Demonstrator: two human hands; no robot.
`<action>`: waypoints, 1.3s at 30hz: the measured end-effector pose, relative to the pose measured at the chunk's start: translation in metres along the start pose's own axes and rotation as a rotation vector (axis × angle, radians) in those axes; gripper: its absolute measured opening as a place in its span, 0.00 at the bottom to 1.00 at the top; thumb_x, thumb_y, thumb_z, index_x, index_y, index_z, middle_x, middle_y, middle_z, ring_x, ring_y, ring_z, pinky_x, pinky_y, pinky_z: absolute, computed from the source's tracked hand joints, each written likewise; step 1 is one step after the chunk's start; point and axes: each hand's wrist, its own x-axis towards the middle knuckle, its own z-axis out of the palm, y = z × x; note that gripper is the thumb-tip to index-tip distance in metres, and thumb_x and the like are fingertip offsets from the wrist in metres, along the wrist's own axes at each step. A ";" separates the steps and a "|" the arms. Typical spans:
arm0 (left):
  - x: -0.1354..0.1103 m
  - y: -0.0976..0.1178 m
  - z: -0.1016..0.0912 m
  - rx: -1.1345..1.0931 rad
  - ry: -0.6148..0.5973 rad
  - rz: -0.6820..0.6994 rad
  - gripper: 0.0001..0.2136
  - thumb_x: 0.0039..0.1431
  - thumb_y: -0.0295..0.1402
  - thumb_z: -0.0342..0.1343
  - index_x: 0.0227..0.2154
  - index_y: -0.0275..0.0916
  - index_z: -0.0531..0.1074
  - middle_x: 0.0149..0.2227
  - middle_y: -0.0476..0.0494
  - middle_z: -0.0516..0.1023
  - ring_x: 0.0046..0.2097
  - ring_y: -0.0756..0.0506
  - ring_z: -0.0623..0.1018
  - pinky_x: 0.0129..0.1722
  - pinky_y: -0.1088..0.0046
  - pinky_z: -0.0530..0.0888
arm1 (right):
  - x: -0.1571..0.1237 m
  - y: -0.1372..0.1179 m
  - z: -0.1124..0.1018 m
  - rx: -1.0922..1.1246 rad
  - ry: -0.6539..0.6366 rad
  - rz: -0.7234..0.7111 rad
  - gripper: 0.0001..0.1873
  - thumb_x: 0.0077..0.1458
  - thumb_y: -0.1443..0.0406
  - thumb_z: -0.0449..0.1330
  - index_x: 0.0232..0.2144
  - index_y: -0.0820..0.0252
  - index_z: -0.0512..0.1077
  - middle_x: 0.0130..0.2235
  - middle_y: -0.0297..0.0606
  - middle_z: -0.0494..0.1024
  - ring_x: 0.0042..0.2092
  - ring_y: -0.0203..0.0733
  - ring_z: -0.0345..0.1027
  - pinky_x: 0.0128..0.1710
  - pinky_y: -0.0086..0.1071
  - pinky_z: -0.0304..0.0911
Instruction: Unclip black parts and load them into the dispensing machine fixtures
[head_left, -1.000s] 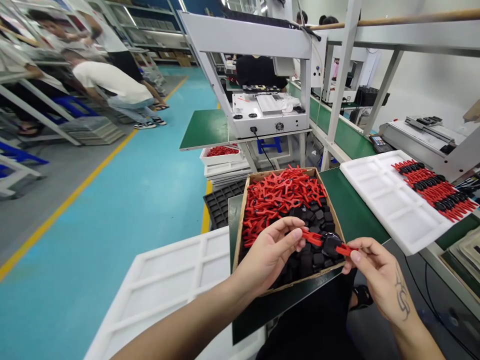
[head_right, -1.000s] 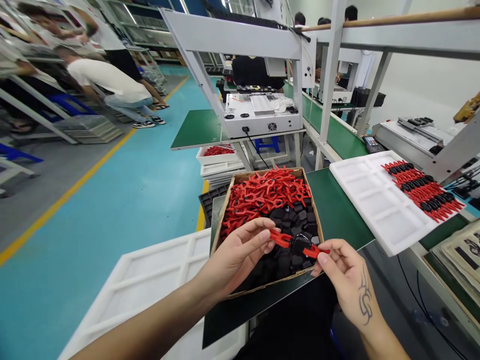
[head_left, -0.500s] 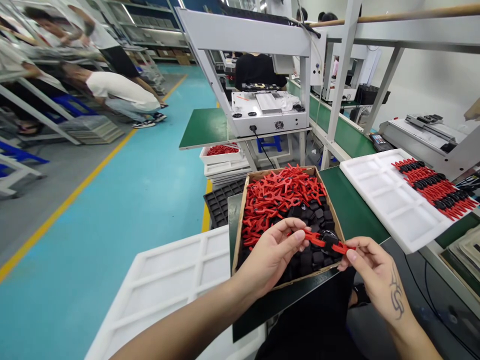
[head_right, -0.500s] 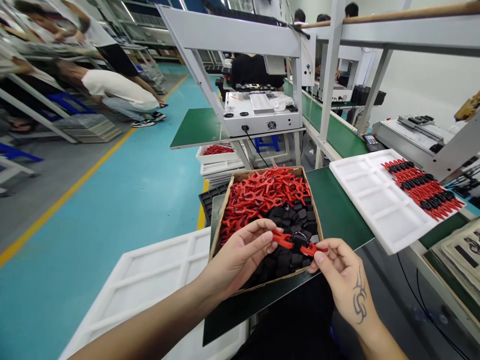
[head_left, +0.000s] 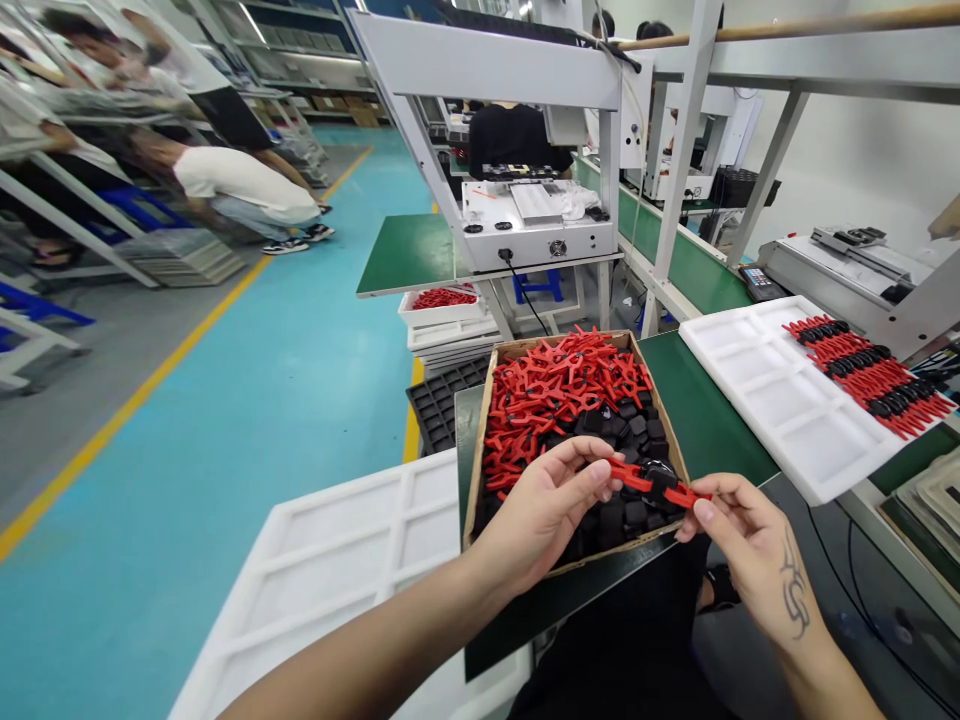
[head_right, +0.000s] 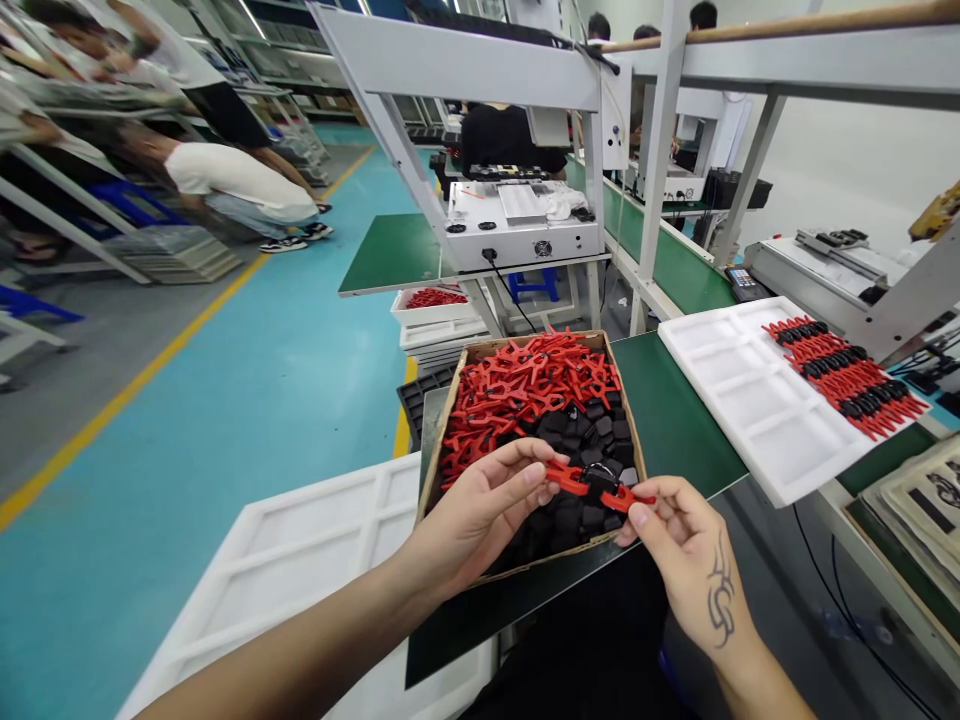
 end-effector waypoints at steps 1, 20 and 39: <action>0.000 0.000 0.000 -0.001 -0.002 -0.003 0.16 0.50 0.38 0.81 0.38 0.38 0.84 0.41 0.43 0.84 0.37 0.50 0.79 0.42 0.75 0.76 | 0.000 0.000 0.000 0.000 0.000 -0.003 0.15 0.65 0.52 0.69 0.45 0.55 0.78 0.32 0.37 0.85 0.35 0.43 0.81 0.43 0.35 0.78; 0.004 0.036 -0.009 0.839 -0.396 0.596 0.13 0.67 0.22 0.63 0.50 0.44 0.83 0.53 0.44 0.87 0.56 0.44 0.84 0.59 0.70 0.79 | -0.013 -0.003 -0.035 -1.085 -0.023 -1.069 0.40 0.62 0.81 0.67 0.73 0.69 0.62 0.51 0.55 0.85 0.50 0.53 0.82 0.50 0.44 0.81; 0.026 0.021 0.012 1.252 -0.505 0.627 0.19 0.67 0.34 0.63 0.60 0.52 0.75 0.51 0.47 0.87 0.49 0.44 0.88 0.51 0.73 0.84 | 0.005 -0.020 -0.089 -0.974 0.279 -0.833 0.15 0.67 0.71 0.63 0.54 0.57 0.75 0.41 0.42 0.84 0.38 0.43 0.80 0.42 0.37 0.78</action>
